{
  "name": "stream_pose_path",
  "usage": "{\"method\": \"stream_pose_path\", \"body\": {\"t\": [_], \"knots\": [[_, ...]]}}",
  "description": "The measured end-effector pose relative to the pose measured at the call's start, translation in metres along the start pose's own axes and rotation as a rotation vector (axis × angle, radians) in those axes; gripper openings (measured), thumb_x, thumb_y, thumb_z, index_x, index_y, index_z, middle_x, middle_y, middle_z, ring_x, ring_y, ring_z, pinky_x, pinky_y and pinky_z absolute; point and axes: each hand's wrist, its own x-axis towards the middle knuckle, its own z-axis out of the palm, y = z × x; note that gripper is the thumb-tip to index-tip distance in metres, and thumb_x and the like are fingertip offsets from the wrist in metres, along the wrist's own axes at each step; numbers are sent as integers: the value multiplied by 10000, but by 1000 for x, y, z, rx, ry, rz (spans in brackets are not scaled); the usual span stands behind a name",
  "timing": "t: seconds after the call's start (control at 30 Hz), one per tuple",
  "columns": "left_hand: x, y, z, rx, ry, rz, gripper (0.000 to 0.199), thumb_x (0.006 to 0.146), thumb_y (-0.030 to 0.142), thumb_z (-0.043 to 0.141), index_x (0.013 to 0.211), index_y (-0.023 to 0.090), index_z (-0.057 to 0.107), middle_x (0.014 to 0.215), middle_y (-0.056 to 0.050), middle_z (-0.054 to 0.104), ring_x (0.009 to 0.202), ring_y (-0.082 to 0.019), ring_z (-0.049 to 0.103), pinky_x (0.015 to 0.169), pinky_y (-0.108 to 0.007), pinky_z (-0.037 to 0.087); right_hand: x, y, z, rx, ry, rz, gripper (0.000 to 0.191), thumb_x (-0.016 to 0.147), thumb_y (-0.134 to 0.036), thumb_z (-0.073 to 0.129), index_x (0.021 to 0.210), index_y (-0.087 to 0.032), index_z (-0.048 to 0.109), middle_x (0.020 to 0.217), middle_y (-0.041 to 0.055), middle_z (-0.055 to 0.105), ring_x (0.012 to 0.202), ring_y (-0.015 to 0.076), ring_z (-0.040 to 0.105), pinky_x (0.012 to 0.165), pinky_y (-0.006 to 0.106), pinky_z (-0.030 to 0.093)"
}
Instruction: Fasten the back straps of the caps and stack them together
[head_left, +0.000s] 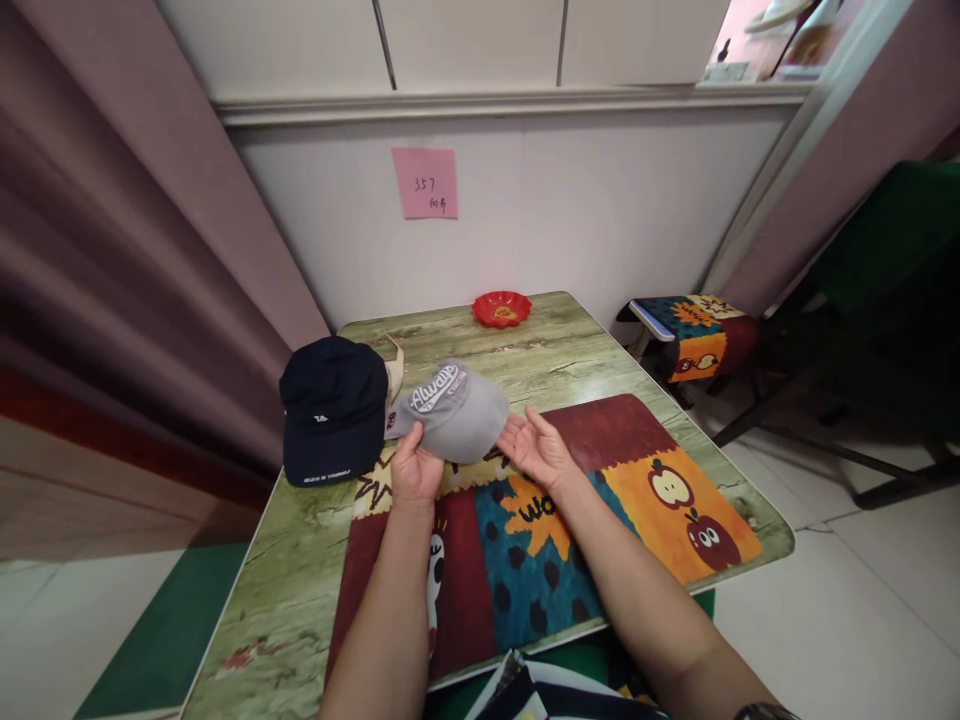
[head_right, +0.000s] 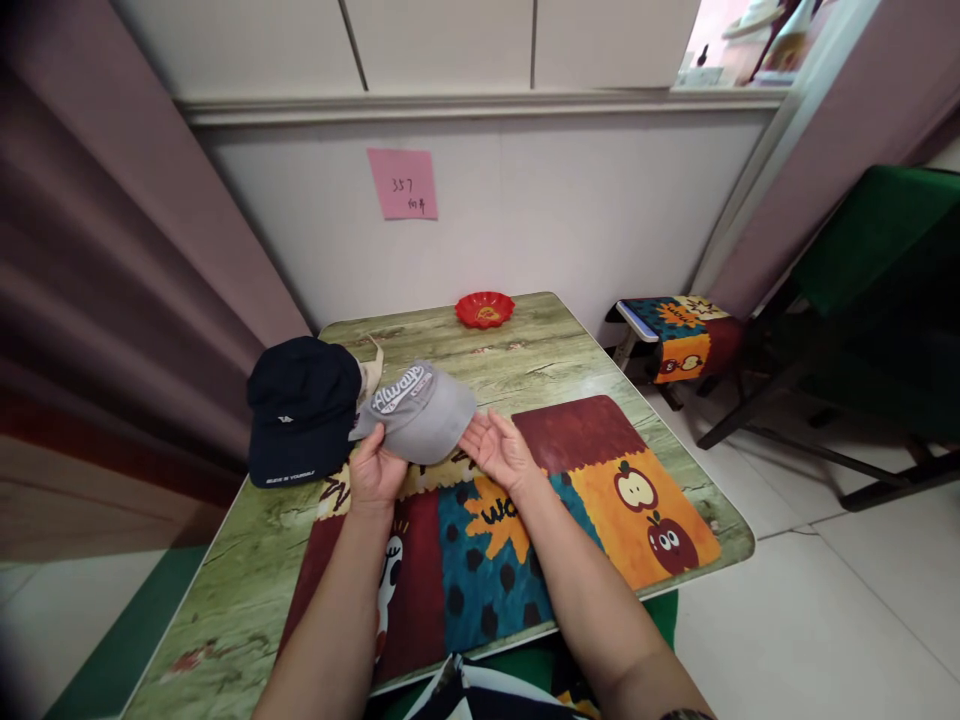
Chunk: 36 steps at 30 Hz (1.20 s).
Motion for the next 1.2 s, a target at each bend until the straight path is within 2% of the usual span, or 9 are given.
{"method": "stream_pose_path", "body": {"t": [0.13, 0.3, 0.4, 0.53, 0.63, 0.77, 0.93, 1.03, 1.2], "knots": [[-2, 4, 3, -116, 33, -65, 308, 840, 132, 620, 1133, 179, 701, 1213, -83, 720, 1261, -218, 586, 1159, -424, 366, -3, 16, 8, -57, -61, 89, 308, 818, -331, 742, 1079, -206, 637, 1040, 51, 749, 913, 190, 724, 848, 345, 588], [-4, 0, 8, -115, 16, -181, 309, 809, 60, 604, 1076, 162, 721, 1146, -84, 746, 1194, -228, 634, 1129, -416, 410, 4, 19, 2, -142, 191, -11, 231, 791, -323, 769, 953, -189, 676, 863, 29, 765, 738, 153, 715, 715, 271, 591], [-6, -3, 10, -28, 17, -253, 275, 795, 84, 652, 1053, 154, 720, 1119, -87, 753, 1152, -234, 655, 1082, -411, 461, 7, 17, -2, -148, 276, -82, 229, 752, -314, 789, 914, -189, 685, 840, 16, 765, 693, 143, 699, 671, 256, 589], [-9, -6, 13, 197, -66, -307, 306, 770, 191, 754, 1061, 109, 707, 1111, -128, 747, 1054, -257, 693, 956, -402, 549, 5, 12, 3, -190, 236, -175, 345, 692, -302, 820, 995, -190, 700, 938, 28, 770, 762, 161, 707, 682, 267, 591], [-8, -8, 12, 289, -107, -305, 327, 764, 244, 778, 1043, 97, 693, 1028, -132, 759, 909, -223, 725, 819, -335, 592, 6, 3, 10, -213, 256, -224, 360, 665, -257, 816, 1003, -194, 708, 956, 24, 770, 770, 161, 705, 673, 263, 589], [-2, -9, 7, 320, -25, -330, 170, 812, 203, 726, 925, 92, 665, 834, -115, 758, 712, -173, 723, 714, -281, 593, 18, -28, 17, -213, 376, -292, 243, 675, -175, 751, 914, -190, 708, 836, -1, 761, 675, 134, 676, 591, 220, 563], [1, -7, 7, 322, 18, -336, 78, 876, 117, 613, 939, 86, 648, 861, -137, 757, 684, -152, 720, 710, -264, 593, 46, -88, 27, -155, 472, -427, 181, 717, -129, 701, 880, -197, 662, 747, -36, 732, 643, 111, 655, 557, 188, 537], [0, -5, 9, 328, 24, -333, 76, 884, 105, 596, 934, 84, 650, 855, -142, 755, 682, -151, 720, 706, -258, 594, 62, -123, 31, -138, 448, -521, 208, 745, -131, 687, 930, -218, 648, 756, -56, 724, 652, 98, 648, 564, 173, 527], [0, -5, 9, 327, 31, -329, 81, 875, 95, 603, 940, 78, 649, 853, -151, 755, 679, -158, 724, 693, -259, 599, 69, -158, 5, -76, 415, -651, 212, 783, -172, 680, 966, -260, 617, 866, -72, 730, 749, 92, 663, 673, 198, 550]]}}
